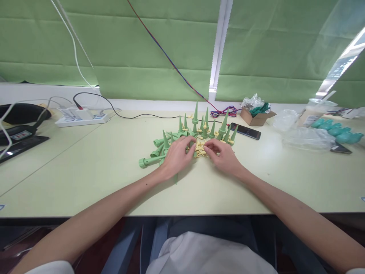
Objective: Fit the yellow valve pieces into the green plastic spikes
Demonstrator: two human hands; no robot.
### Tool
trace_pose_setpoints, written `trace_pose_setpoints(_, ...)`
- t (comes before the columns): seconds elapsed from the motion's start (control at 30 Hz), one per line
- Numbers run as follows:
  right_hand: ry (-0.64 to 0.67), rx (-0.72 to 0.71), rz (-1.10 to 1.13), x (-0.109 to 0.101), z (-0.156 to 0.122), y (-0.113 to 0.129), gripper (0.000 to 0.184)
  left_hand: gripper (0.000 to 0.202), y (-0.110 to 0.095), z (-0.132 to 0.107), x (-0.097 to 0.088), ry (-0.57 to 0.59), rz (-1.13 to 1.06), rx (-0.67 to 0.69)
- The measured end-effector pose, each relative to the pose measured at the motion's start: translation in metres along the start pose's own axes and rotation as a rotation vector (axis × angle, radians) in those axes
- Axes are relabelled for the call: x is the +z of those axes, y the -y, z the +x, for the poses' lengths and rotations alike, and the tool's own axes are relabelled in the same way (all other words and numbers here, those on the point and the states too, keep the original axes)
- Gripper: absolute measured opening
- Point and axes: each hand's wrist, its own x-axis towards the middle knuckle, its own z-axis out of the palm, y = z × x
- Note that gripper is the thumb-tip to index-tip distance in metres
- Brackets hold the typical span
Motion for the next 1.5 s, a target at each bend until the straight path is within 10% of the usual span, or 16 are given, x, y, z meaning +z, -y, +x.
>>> trace_pose_setpoints(1.5, 0.062, 0.011, 0.015, -0.0023, 0.0008, 0.0032, 0.016, 0.026, -0.0025, 0.0002, -0.0004, 0.028, -0.047, 0.062)
